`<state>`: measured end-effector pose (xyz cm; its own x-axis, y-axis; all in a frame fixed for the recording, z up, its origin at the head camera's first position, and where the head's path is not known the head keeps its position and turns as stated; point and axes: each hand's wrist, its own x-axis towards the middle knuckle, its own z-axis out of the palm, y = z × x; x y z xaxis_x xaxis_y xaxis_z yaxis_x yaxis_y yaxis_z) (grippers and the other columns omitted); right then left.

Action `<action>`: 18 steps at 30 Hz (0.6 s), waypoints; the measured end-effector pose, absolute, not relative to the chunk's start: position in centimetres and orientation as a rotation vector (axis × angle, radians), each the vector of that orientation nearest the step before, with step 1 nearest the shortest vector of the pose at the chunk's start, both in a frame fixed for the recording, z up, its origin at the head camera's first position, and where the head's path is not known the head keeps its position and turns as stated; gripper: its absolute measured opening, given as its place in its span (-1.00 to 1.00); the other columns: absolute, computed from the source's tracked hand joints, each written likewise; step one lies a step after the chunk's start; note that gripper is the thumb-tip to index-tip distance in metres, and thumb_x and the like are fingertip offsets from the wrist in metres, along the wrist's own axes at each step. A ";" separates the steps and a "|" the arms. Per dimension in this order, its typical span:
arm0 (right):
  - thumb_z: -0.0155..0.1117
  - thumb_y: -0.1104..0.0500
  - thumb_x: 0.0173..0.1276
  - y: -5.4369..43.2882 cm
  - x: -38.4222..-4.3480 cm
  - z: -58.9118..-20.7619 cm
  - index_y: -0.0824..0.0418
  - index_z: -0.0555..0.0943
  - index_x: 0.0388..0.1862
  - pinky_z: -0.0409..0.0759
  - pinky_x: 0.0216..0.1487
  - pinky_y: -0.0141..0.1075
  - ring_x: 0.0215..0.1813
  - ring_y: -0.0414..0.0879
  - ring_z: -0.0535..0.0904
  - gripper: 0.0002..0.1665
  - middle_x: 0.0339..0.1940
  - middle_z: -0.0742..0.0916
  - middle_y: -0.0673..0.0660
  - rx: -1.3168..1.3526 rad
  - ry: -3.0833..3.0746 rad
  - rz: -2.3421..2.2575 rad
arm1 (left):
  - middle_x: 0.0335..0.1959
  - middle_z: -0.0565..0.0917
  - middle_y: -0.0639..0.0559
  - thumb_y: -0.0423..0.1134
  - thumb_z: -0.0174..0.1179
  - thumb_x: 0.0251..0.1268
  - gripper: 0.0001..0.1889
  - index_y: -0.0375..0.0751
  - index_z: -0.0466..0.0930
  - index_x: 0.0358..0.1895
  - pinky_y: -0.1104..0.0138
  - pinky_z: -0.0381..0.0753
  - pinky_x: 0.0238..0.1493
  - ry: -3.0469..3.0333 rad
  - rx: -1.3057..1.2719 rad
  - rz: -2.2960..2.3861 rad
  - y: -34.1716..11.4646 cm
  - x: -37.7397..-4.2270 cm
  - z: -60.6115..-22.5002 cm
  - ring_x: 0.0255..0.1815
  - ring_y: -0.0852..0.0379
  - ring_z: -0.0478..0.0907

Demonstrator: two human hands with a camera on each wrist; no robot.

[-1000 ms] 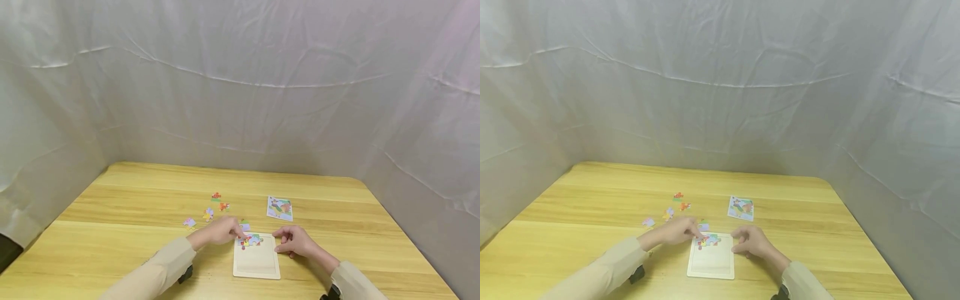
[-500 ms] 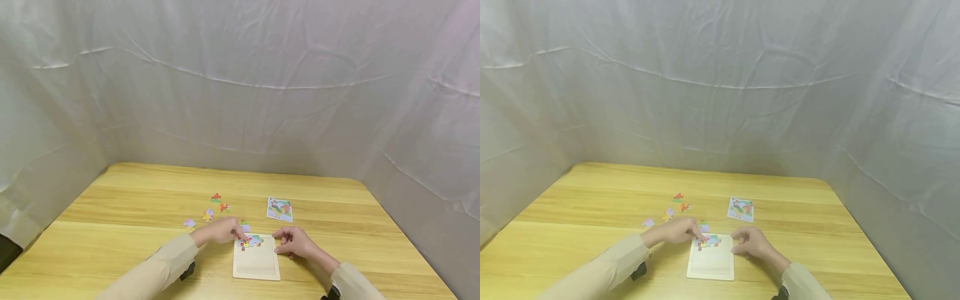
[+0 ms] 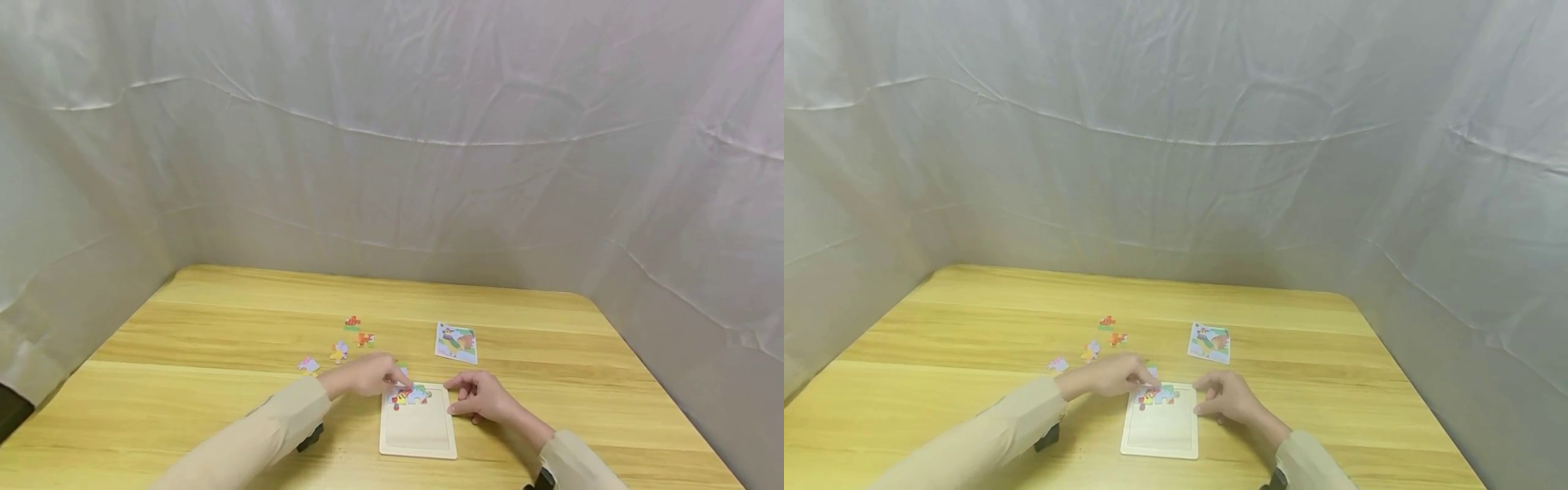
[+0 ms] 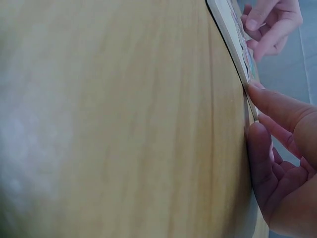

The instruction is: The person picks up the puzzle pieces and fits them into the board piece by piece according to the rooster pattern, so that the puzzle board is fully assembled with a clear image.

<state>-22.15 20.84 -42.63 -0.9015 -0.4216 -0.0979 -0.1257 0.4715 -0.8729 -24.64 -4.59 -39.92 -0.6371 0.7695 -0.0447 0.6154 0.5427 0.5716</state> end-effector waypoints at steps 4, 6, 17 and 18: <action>0.45 0.24 -0.08 20.9 -22.2 -42.7 0.42 0.56 -0.13 0.37 -0.73 -0.46 -0.68 -0.21 0.34 -0.51 -0.62 0.49 0.02 -0.462 2.427 -1.396 | -0.43 0.63 0.08 -0.52 0.16 0.08 -0.77 -0.30 0.63 -0.17 0.56 0.16 -0.70 2.403 1.126 0.809 -4.2 -24.9 -39.9 -0.77 0.33 0.05; 0.45 0.24 -0.08 20.9 -22.2 -42.8 0.41 0.56 -0.13 0.37 -0.73 -0.46 -0.68 -0.21 0.34 -0.51 -0.62 0.49 0.02 -0.460 2.430 -1.393 | -0.53 0.59 0.00 -0.54 0.17 0.05 -0.68 -0.27 0.60 -0.07 0.56 0.18 -0.69 2.356 1.100 0.860 -4.0 -25.2 -39.9 -0.77 0.33 0.08; 0.45 0.24 -0.07 21.0 -22.2 -42.6 0.42 0.56 -0.13 0.37 -0.73 -0.46 -0.68 -0.21 0.34 -0.50 -0.62 0.49 0.03 -0.459 2.418 -1.394 | -0.20 0.65 -0.01 -0.55 0.24 -0.04 -0.73 -0.30 0.64 -0.19 0.53 0.32 -0.56 2.301 1.045 0.937 -3.6 -26.3 -40.3 -0.61 0.31 0.26; 0.45 0.24 -0.07 20.9 -22.3 -42.6 0.42 0.55 -0.13 0.37 -0.73 -0.46 -0.68 -0.21 0.34 -0.50 -0.62 0.49 0.03 -0.462 2.416 -1.395 | -0.21 0.65 -0.01 -0.55 0.24 -0.04 -0.74 -0.31 0.64 -0.20 0.53 0.29 -0.58 2.301 1.046 0.937 -3.6 -26.3 -40.4 -0.63 0.31 0.23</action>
